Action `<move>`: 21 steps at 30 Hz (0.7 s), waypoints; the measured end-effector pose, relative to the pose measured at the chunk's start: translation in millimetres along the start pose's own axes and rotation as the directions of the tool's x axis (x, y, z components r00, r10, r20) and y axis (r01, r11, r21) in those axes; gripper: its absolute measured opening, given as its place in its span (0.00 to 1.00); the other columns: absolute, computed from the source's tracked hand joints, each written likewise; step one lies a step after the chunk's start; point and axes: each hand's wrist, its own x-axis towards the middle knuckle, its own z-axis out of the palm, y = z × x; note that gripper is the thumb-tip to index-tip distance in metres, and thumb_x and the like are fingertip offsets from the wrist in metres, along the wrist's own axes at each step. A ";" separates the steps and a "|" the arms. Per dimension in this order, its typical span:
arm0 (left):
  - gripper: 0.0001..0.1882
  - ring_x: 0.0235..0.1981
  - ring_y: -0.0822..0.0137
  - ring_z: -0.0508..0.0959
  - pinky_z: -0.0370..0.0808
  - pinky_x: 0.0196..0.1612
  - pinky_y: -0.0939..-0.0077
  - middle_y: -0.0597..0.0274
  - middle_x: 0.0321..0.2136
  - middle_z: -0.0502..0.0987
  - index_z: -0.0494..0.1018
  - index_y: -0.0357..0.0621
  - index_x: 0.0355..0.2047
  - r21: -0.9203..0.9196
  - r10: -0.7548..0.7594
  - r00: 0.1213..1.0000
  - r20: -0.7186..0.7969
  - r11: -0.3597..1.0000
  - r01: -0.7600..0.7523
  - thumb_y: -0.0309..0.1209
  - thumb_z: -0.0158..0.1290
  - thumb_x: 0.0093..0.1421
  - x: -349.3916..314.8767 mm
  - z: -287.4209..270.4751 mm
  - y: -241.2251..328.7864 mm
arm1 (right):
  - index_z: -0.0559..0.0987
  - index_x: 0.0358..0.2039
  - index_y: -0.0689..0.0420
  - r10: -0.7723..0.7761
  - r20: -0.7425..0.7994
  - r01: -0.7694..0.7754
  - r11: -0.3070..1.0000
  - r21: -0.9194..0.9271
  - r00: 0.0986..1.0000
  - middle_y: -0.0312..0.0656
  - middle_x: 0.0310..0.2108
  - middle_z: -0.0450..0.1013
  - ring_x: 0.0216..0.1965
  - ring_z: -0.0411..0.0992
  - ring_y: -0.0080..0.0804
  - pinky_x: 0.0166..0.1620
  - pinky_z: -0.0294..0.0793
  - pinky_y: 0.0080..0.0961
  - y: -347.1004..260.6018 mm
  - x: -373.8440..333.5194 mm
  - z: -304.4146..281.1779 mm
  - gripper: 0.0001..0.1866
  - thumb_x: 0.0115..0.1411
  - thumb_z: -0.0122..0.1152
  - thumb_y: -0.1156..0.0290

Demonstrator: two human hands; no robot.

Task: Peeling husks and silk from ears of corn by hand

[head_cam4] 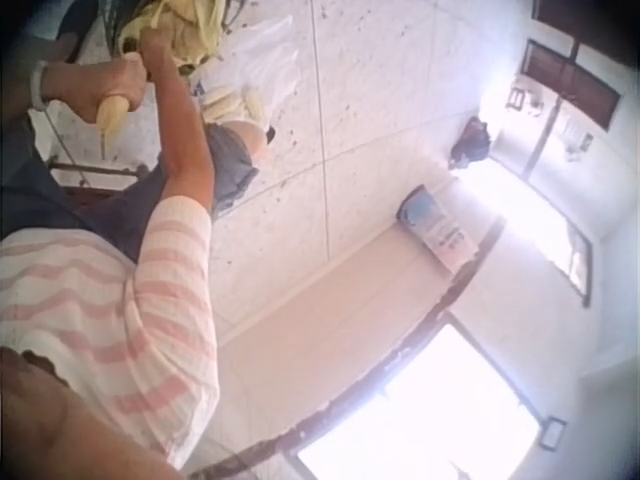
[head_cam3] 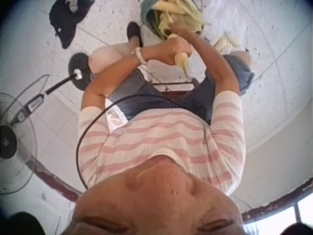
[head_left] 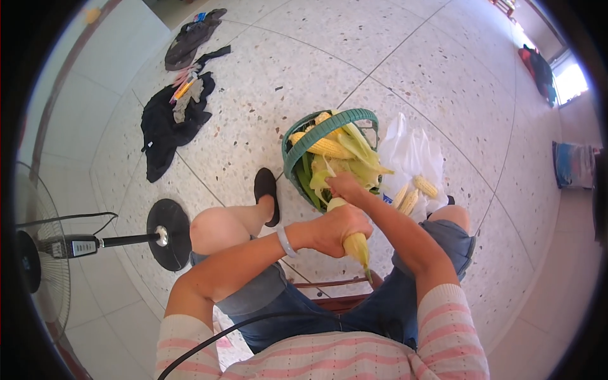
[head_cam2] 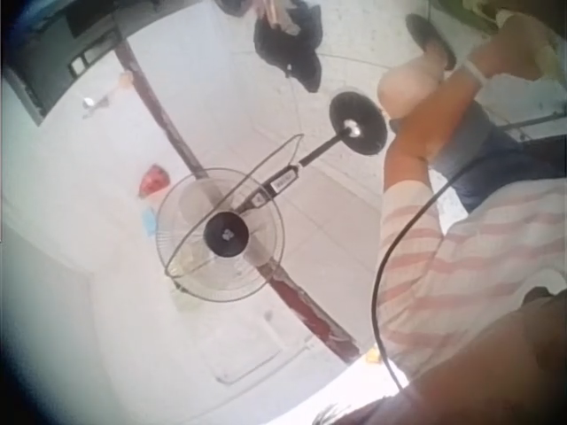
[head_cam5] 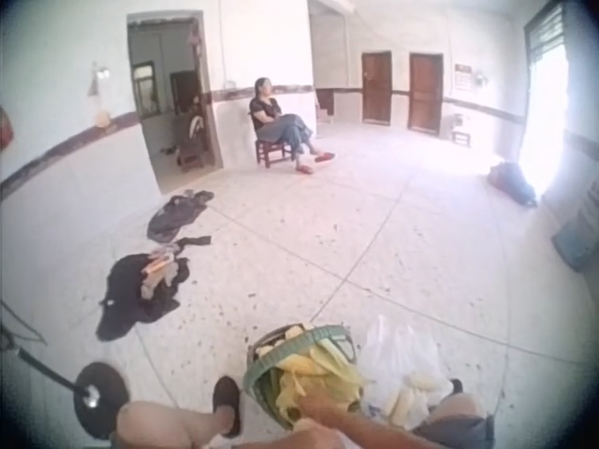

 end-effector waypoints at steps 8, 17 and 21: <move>0.14 0.29 0.50 0.72 0.67 0.33 0.58 0.57 0.19 0.70 0.68 0.45 0.20 0.052 -0.012 0.924 0.382 0.999 -0.009 0.22 0.57 0.30 1.1 10.6 2.4 | 0.73 0.18 0.62 -0.068 0.114 0.088 0.979 -0.181 0.991 0.39 0.14 0.66 0.13 0.62 0.27 0.17 0.63 0.28 29.5 13.6 7.5 0.16 0.57 0.61 0.65; 0.13 0.33 0.58 0.73 0.71 0.38 0.65 0.59 0.29 0.72 0.69 0.43 0.26 0.080 0.078 0.976 -0.205 0.995 -0.063 0.23 0.60 0.39 10.5 -25.4 5.6 | 0.72 0.25 0.59 -0.152 -0.010 0.146 0.965 -0.219 0.988 0.39 0.16 0.66 0.15 0.65 0.28 0.19 0.65 0.27 -9.8 15.8 -27.5 0.13 0.61 0.50 0.64; 0.11 0.36 0.72 0.74 0.72 0.43 0.74 0.63 0.35 0.74 0.69 0.43 0.31 -0.192 -0.259 0.864 -0.433 0.962 0.193 0.20 0.59 0.48 -3.3 -59.2 31.2 | 0.66 0.28 0.57 0.121 0.185 -0.221 0.481 0.849 0.975 0.34 0.16 0.58 0.13 0.55 0.22 0.15 0.56 0.20 -16.6 16.4 -22.2 0.07 0.61 0.46 0.68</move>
